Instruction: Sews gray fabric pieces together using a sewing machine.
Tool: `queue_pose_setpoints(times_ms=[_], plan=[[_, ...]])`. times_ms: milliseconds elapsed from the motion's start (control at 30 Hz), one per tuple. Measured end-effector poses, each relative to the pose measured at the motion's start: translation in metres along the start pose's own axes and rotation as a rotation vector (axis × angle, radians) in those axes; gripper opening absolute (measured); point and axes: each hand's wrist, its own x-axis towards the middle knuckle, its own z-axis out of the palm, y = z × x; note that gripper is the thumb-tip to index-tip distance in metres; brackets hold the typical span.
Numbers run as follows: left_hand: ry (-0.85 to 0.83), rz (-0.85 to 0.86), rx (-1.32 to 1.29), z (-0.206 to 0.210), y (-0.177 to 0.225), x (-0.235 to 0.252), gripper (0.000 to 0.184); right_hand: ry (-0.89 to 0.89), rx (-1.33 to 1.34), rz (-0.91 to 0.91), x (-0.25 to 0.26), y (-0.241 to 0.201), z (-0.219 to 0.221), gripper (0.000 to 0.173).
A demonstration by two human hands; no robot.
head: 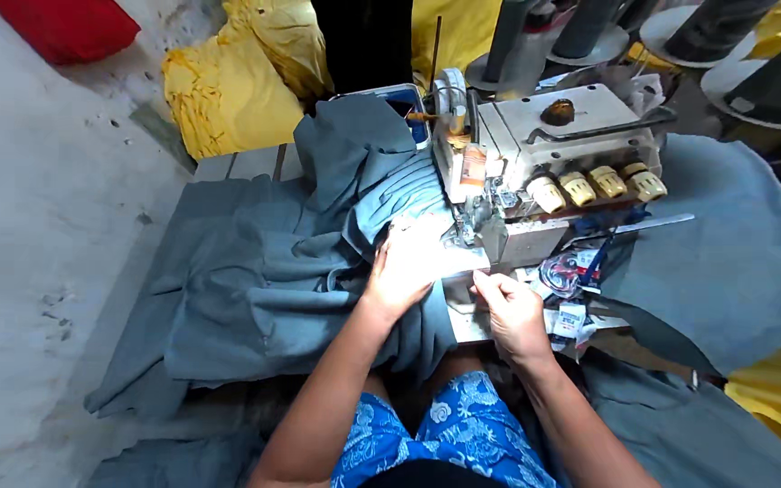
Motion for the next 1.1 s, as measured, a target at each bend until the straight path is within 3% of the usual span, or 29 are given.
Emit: queue_pose_setpoints(times_ms=[167, 267, 433, 533, 667, 800, 867, 933, 967, 1000, 1033, 1067, 1100], plan=[[0.100, -0.130, 0.041, 0.001, 0.027, -0.035, 0.033, -0.083, 0.055, 0.060, -0.014, -0.002, 0.004, 0.023], [0.218, -0.113, 0.051, 0.006, 0.040, -0.059, 0.037, -0.136, 0.125, 0.111, -0.019, -0.005, 0.009, 0.023], [0.325, -0.094, -0.013, 0.029, 0.058, -0.087, 0.041, -0.197, 0.469, 0.373, -0.019, -0.018, 0.014, 0.026], [0.340, -0.058, -0.016, 0.046, 0.065, -0.096, 0.034, -0.148, 0.648, 0.422, -0.018, -0.018, 0.011, 0.026], [0.260, -0.008, -0.021, 0.052, 0.064, -0.104, 0.042, 0.041, 0.764, 0.458, -0.012, -0.013, -0.004, 0.029], [0.218, 0.033, -0.011, 0.048, 0.055, -0.108, 0.017, 0.230, 0.824, 0.510, 0.006, -0.011, -0.019, 0.036], [0.236, 0.045, 0.014, 0.036, 0.051, -0.105, 0.021, 0.245, 0.757, 0.396, 0.006, -0.012, -0.021, 0.035], [0.248, 0.063, -0.026, 0.010, 0.051, -0.096, 0.024, 0.077, 0.493, 0.042, -0.008, -0.007, -0.029, 0.016], [0.225, 0.100, -0.073, -0.009, 0.055, -0.090, 0.023, -0.054, 0.306, -0.184, -0.016, -0.007, -0.033, 0.033], [0.199, 0.171, -0.152, -0.031, 0.062, -0.083, 0.022, -0.177, 0.148, -0.355, -0.024, -0.016, -0.035, 0.063], [0.173, 0.268, -0.285, -0.051, 0.073, -0.076, 0.017, -0.306, 0.043, -0.464, -0.035, -0.031, -0.036, 0.078], [0.140, 0.378, -0.474, -0.069, 0.084, -0.069, 0.010, -0.405, -0.009, -0.530, -0.048, -0.050, -0.038, 0.074], [0.103, 0.484, -0.664, -0.082, 0.096, -0.060, 0.016, -0.467, -0.001, -0.559, -0.060, -0.074, -0.040, 0.050]])
